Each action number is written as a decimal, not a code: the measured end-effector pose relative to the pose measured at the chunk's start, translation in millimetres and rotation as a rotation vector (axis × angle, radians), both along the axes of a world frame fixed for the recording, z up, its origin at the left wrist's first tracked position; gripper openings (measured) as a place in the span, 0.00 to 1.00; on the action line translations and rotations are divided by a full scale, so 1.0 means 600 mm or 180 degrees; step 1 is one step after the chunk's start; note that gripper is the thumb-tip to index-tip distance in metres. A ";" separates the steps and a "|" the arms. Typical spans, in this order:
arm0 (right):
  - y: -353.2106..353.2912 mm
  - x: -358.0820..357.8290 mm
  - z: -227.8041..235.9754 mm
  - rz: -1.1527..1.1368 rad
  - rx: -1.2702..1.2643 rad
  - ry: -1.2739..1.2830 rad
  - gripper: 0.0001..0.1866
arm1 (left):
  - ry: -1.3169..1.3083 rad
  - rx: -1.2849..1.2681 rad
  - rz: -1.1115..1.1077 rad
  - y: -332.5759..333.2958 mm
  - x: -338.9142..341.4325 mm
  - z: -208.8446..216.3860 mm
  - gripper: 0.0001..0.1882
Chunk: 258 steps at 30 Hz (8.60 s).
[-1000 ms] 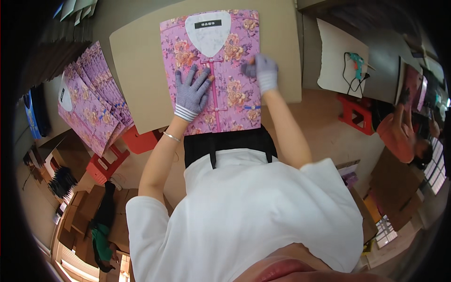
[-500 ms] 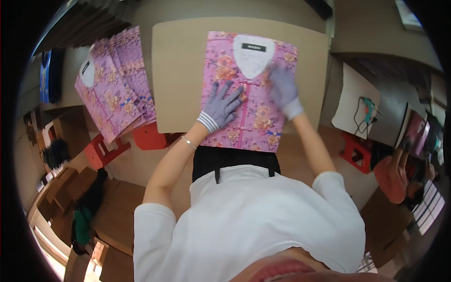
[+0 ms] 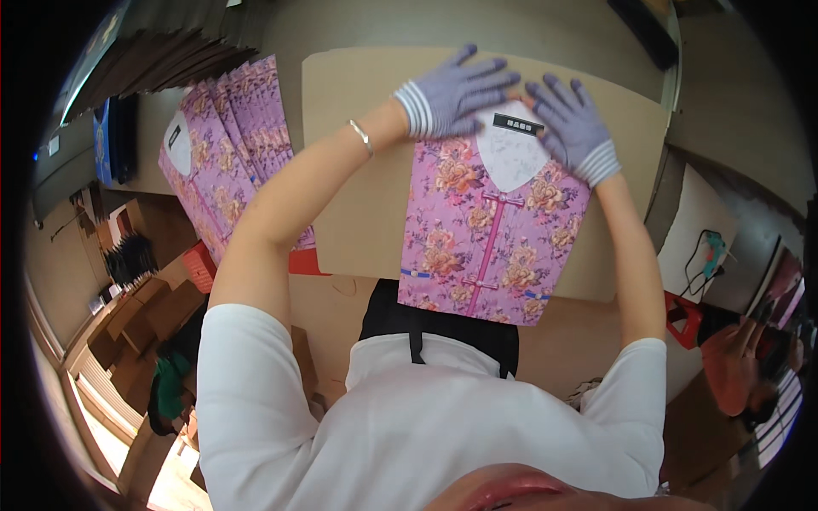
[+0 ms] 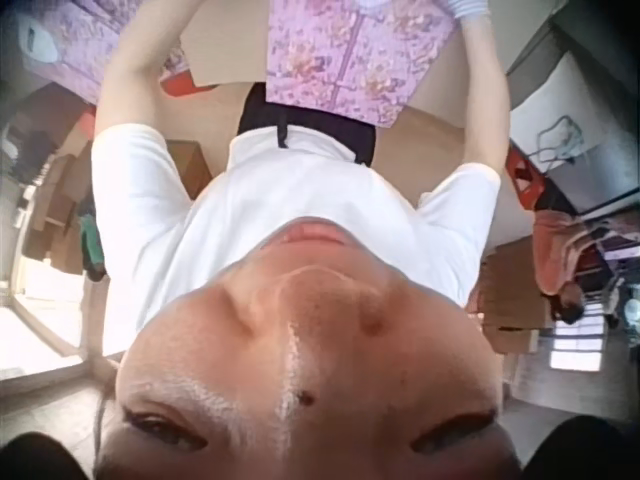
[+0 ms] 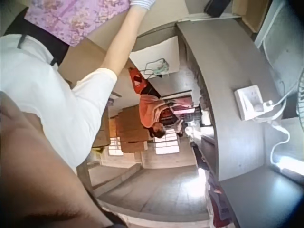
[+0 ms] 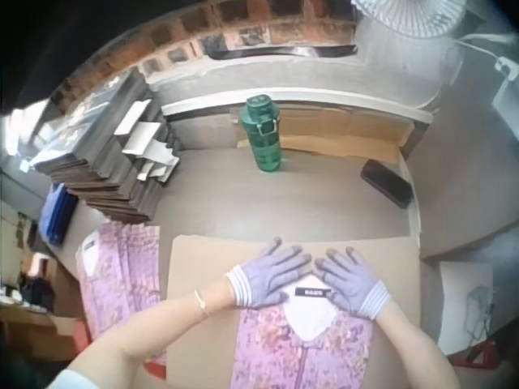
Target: The person repeatedly folds pink floral-patterned garments on a cardboard sheet, smooths them flat, and stacks them on the left side of the table. The process is repeated for multiple items throughout the clip.
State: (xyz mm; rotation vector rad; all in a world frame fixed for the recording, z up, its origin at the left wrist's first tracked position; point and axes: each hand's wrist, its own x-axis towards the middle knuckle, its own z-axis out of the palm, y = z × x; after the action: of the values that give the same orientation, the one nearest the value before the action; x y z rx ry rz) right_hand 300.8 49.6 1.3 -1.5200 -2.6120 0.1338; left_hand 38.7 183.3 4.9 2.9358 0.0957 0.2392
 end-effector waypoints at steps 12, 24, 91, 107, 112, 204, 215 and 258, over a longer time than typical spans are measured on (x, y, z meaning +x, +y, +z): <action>0.029 -0.139 -0.022 -0.1627 0.1008 -0.0254 0.27 | -0.0337 0.0327 0.2417 -0.107 0.081 -0.027 0.30; -0.679 -0.155 0.044 -0.2874 -0.1107 0.2522 0.12 | -0.0978 -0.3688 0.3950 -0.649 -0.348 0.060 0.11; -0.487 0.180 0.036 -0.3220 -0.1554 0.4617 0.33 | -0.0146 -0.2542 0.5309 -0.284 -0.501 -0.026 0.36; -0.404 0.018 0.210 -0.2381 -0.1075 0.3679 0.25 | -0.1041 -0.2608 0.2768 -0.321 -0.322 0.165 0.35; -0.280 -0.181 0.162 -0.1869 0.0718 0.2429 0.18 | 0.0060 -0.0610 0.3109 -0.386 -0.107 0.135 0.32; -0.263 -0.225 0.018 -0.2729 -0.0726 0.2068 0.09 | -0.0462 -0.0480 0.3038 -0.432 -0.127 -0.021 0.50; -0.269 -0.211 0.060 -0.2372 -0.1360 0.0859 0.21 | -0.0454 -0.0581 0.3047 -0.433 -0.124 -0.018 0.51; -0.254 -0.212 0.066 -0.2548 -0.2026 0.1111 0.22 | -0.0655 0.0897 0.0768 0.180 -0.020 -0.024 0.35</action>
State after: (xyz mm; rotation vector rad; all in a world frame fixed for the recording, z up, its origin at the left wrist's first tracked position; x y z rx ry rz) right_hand 173.8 -103.1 41.0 -2.3303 -1.5913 1.0914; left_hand 26.5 291.1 -9.8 3.1509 0.4190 0.6374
